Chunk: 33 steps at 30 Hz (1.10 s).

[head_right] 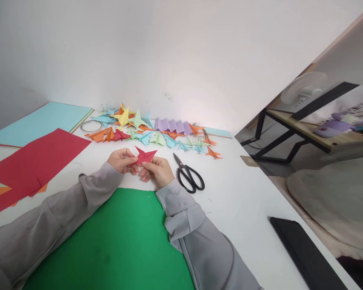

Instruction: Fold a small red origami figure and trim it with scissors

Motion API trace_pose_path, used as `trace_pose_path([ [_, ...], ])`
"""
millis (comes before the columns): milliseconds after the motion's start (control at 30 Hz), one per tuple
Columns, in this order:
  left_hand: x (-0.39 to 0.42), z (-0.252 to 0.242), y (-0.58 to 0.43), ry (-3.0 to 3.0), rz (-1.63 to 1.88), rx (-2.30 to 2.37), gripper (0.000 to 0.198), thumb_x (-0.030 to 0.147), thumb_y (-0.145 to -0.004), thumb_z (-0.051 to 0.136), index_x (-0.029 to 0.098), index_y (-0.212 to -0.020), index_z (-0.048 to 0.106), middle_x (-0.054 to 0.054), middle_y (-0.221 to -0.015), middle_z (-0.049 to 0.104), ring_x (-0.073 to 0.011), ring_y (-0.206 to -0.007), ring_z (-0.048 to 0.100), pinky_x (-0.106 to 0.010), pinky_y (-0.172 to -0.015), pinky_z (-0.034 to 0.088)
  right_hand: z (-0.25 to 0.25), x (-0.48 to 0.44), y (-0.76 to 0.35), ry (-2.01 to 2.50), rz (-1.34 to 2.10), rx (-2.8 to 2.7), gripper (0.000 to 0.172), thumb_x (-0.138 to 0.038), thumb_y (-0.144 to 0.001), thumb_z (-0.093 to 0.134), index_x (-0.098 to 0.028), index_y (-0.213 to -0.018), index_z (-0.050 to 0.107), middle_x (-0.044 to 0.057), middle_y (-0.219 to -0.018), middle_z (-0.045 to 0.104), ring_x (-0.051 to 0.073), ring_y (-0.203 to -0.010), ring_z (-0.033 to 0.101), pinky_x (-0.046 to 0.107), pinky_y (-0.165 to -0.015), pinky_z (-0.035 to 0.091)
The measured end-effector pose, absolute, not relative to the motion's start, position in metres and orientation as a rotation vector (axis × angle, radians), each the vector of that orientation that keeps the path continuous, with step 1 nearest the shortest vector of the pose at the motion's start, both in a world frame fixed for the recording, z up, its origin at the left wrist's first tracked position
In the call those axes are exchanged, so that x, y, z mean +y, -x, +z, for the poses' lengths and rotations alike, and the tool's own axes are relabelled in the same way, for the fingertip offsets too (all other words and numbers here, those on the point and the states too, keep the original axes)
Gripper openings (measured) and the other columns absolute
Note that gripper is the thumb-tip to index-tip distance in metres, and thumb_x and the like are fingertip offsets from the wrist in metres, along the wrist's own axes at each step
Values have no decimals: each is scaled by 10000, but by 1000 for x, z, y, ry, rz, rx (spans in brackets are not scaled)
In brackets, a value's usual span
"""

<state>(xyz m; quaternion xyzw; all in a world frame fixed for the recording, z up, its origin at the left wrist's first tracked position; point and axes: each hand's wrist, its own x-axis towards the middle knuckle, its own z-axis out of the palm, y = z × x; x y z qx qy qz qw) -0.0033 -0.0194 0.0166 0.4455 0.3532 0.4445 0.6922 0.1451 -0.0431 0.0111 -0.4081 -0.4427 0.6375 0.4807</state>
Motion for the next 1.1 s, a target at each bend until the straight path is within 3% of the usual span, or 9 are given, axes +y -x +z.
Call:
trace_pose_path([
  [367, -19, 12, 4, -1067, 1011, 769, 472, 259, -460, 832, 150, -703, 443, 5, -472, 632, -124, -439, 611, -211, -456, 501, 10, -42, -145, 963, 1572, -1099, 194, -295, -604, 720, -137, -610, 608, 0, -437, 616, 87, -314, 512, 180, -329, 421],
  [1100, -18, 17, 7, -979, 929, 788, 482, 186, -450, 841, 136, -709, 438, -21, -488, 638, -157, -486, 643, -225, -473, 514, 7, -40, -147, 952, 1581, -1062, 164, -272, -607, 710, -142, -624, 611, -1, -447, 622, 96, -323, 520, 185, -321, 416],
])
